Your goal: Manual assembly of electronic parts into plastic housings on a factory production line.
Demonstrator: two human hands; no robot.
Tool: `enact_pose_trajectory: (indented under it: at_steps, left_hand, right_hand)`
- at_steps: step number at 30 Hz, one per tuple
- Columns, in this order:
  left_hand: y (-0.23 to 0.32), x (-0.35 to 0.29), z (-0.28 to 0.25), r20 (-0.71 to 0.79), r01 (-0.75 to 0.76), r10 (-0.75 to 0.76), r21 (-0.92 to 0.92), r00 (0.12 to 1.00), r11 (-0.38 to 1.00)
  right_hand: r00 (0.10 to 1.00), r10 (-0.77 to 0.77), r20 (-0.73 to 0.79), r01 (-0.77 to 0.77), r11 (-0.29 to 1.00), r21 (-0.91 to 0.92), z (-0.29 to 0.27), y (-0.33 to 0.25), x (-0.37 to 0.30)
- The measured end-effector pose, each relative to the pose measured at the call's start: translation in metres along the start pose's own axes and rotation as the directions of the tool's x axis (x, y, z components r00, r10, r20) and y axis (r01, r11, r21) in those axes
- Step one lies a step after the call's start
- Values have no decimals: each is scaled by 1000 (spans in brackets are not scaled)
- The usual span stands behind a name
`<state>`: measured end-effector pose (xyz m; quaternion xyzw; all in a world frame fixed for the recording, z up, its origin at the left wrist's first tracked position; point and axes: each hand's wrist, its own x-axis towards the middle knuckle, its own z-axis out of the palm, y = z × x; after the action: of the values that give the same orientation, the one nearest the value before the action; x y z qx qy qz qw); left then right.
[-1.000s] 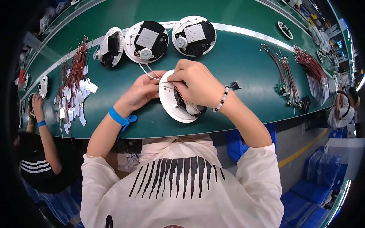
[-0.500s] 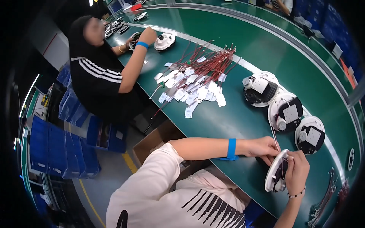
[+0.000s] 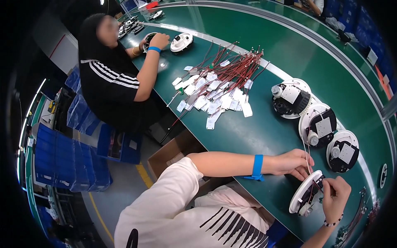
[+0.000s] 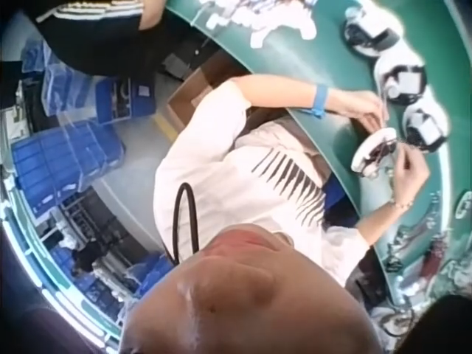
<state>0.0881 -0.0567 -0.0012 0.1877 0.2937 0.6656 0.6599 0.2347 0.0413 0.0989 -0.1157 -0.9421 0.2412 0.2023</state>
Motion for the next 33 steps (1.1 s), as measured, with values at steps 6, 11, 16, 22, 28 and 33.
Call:
enact_pose_trajectory:
  at_steps: [6, 11, 16, 22, 28, 33]
  left_hand:
    - [2, -10, 5, 21, -3, 3, 0, 1000, 1000]
    - [-9, 4, 9, 63, -20, 19, 8, 998, 1000]
    - [-4, 2, -11, -10, -43, 44, 116, 999, 992]
    - [8, -2, 6, -10, 30, -29, 172, 1000, 985]
    - [5, -6, 9, -38, 44, -35, 245, 999, 969]
    - [5, -8, 5, -20, 44, -41, 197, 999, 979]
  right_hand:
    - [998, -48, 34, 50, 997, -65, 8, -9, -2]
    - [995, -89, 51, 94, 991, -100, 10, -9, -5]
    - [984, -117, 137, 126, 990, -56, 17, 11, 9]
    - [992, -120, 41, 122, 991, -52, 4, 21, 2]
    - [994, -60, 92, 68, 995, -77, 9, 20, -6]
    - [984, -109, 140, 121, 989, -83, 9, 18, -5]
